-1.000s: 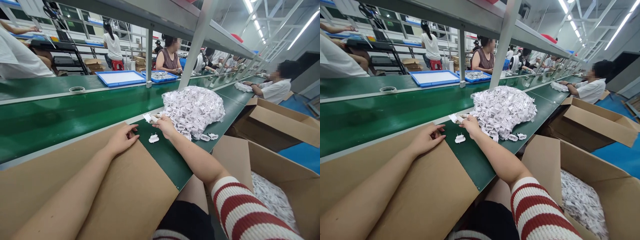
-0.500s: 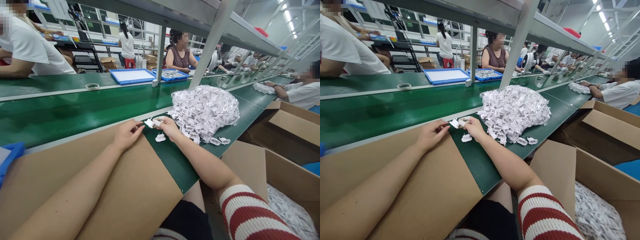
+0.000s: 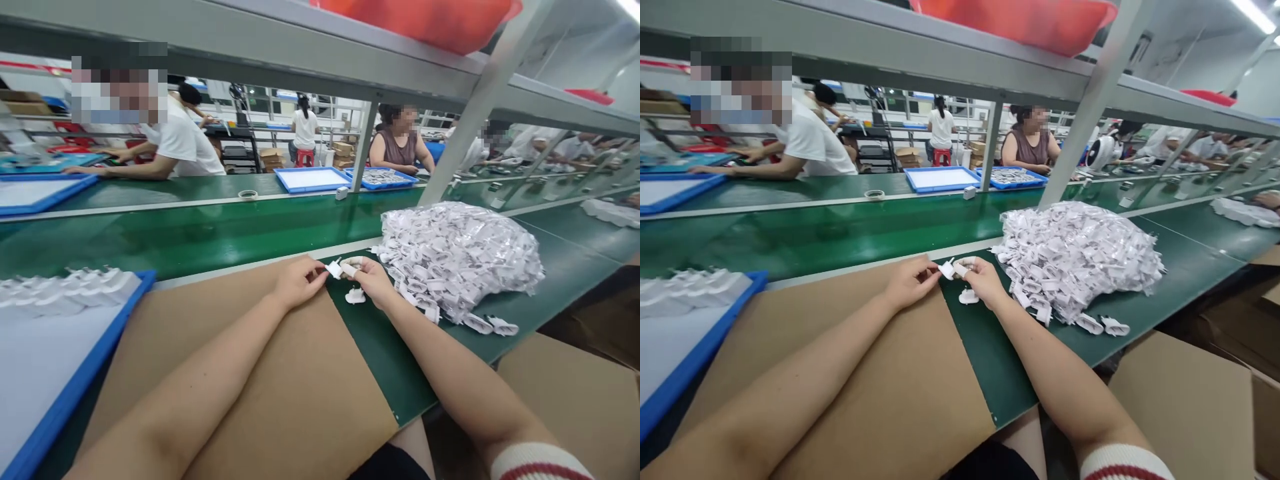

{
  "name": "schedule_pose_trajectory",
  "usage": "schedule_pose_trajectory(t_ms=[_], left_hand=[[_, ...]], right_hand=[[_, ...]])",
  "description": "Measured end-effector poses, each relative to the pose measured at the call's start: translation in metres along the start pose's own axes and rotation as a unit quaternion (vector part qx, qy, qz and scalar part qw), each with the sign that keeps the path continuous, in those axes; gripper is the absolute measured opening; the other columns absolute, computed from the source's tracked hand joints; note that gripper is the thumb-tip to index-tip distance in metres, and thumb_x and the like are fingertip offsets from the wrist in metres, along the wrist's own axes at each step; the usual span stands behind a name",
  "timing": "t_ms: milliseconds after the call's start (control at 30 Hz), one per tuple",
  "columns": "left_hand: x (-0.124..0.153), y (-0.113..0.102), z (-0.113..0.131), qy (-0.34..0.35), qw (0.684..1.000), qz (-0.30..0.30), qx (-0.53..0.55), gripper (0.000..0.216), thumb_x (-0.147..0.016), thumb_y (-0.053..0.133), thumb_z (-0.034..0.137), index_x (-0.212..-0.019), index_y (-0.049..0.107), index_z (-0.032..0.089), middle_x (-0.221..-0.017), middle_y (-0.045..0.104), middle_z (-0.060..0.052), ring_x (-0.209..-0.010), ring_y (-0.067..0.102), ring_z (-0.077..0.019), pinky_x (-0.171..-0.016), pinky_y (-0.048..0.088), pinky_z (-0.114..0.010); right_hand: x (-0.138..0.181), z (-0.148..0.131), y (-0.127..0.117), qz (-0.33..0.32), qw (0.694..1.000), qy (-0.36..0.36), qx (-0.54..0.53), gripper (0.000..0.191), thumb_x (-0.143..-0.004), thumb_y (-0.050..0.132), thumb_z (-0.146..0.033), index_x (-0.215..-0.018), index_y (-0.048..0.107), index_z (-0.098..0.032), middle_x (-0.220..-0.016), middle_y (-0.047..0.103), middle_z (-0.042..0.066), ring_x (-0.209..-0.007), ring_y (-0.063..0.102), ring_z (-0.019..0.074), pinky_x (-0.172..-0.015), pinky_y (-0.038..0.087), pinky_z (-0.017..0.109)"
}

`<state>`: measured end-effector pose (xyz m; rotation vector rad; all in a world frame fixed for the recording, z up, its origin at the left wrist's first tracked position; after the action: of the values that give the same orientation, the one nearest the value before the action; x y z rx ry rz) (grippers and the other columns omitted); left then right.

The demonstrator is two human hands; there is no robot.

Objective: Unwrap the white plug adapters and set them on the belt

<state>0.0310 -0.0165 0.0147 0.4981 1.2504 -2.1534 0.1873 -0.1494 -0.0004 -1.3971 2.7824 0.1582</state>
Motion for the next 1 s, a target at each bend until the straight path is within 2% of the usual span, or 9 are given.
schedule_pose_trajectory(t_ms=[300, 467, 567, 700, 867, 1000], left_hand=[[0.006, 0.002, 0.001, -0.008, 1.000, -0.015, -0.006, 0.021, -0.097, 0.060, 0.022, -0.092, 0.080, 0.019, -0.073, 0.072, -0.005, -0.066, 0.061, -0.0156, -0.066, 0.045, -0.028], [0.009, 0.004, 0.001, -0.014, 1.000, -0.012, -0.003, 0.023, -0.098, 0.059, 0.021, -0.089, 0.080, 0.018, -0.074, 0.072, -0.006, -0.066, 0.061, -0.0155, -0.068, 0.046, -0.028], [0.011, 0.006, 0.001, -0.021, 1.000, -0.012, 0.001, 0.020, -0.095, 0.062, 0.020, -0.088, 0.080, 0.018, -0.075, 0.072, -0.006, -0.066, 0.061, -0.0152, -0.068, 0.046, -0.028], [0.012, 0.009, 0.001, -0.034, 0.999, -0.016, 0.009, 0.016, -0.092, 0.064, 0.020, -0.087, 0.080, 0.018, -0.076, 0.074, -0.005, -0.067, 0.061, -0.0147, -0.066, 0.044, -0.027], [0.012, 0.010, 0.001, -0.051, 0.998, -0.021, 0.018, 0.016, -0.092, 0.065, 0.021, -0.085, 0.079, 0.018, -0.077, 0.074, -0.004, -0.065, 0.060, -0.0140, -0.062, 0.041, -0.027], [0.013, 0.009, 0.000, -0.061, 0.998, -0.026, 0.019, 0.015, -0.091, 0.067, 0.020, -0.083, 0.078, 0.017, -0.076, 0.073, -0.004, -0.067, 0.060, -0.0145, -0.062, 0.040, -0.027]], right_hand=[[0.011, -0.003, 0.007, -0.033, 0.998, -0.003, 0.050, 0.053, -0.060, 0.094, -0.060, -0.089, 0.077, -0.019, -0.087, 0.079, 0.011, -0.085, 0.076, 0.0245, -0.075, 0.059, 0.033], [0.015, 0.000, 0.006, -0.039, 0.997, 0.024, 0.061, 0.050, -0.060, 0.094, -0.054, -0.092, 0.078, -0.019, -0.097, 0.079, 0.011, -0.083, 0.073, 0.0244, -0.057, 0.057, 0.028], [0.017, 0.007, 0.001, -0.035, 0.995, 0.049, 0.078, 0.052, -0.062, 0.093, -0.053, -0.098, 0.079, -0.019, -0.097, 0.078, 0.010, -0.072, 0.068, 0.0206, -0.047, 0.053, 0.026], [0.019, 0.012, -0.003, -0.014, 0.994, 0.053, 0.094, 0.058, -0.064, 0.092, -0.056, -0.105, 0.080, -0.018, -0.092, 0.077, 0.008, -0.056, 0.058, 0.0134, -0.042, 0.052, 0.025], [0.024, 0.011, 0.000, 0.000, 0.995, 0.040, 0.092, 0.059, -0.062, 0.093, -0.058, -0.104, 0.082, -0.019, -0.089, 0.077, 0.008, -0.051, 0.056, 0.0117, -0.041, 0.052, 0.025], [0.025, 0.013, 0.002, -0.006, 0.995, 0.052, 0.089, 0.053, -0.062, 0.094, -0.053, -0.101, 0.082, -0.020, -0.087, 0.076, 0.007, -0.050, 0.056, 0.0111, -0.039, 0.051, 0.023]])
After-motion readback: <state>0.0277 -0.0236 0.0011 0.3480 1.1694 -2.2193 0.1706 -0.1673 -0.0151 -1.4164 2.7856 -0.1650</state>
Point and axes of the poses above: each hand's wrist, its own x-axis away from the middle knuckle, its own y-axis out of the palm, z = x × y, the point moved 4 cm from there along -x, towards the middle knuckle
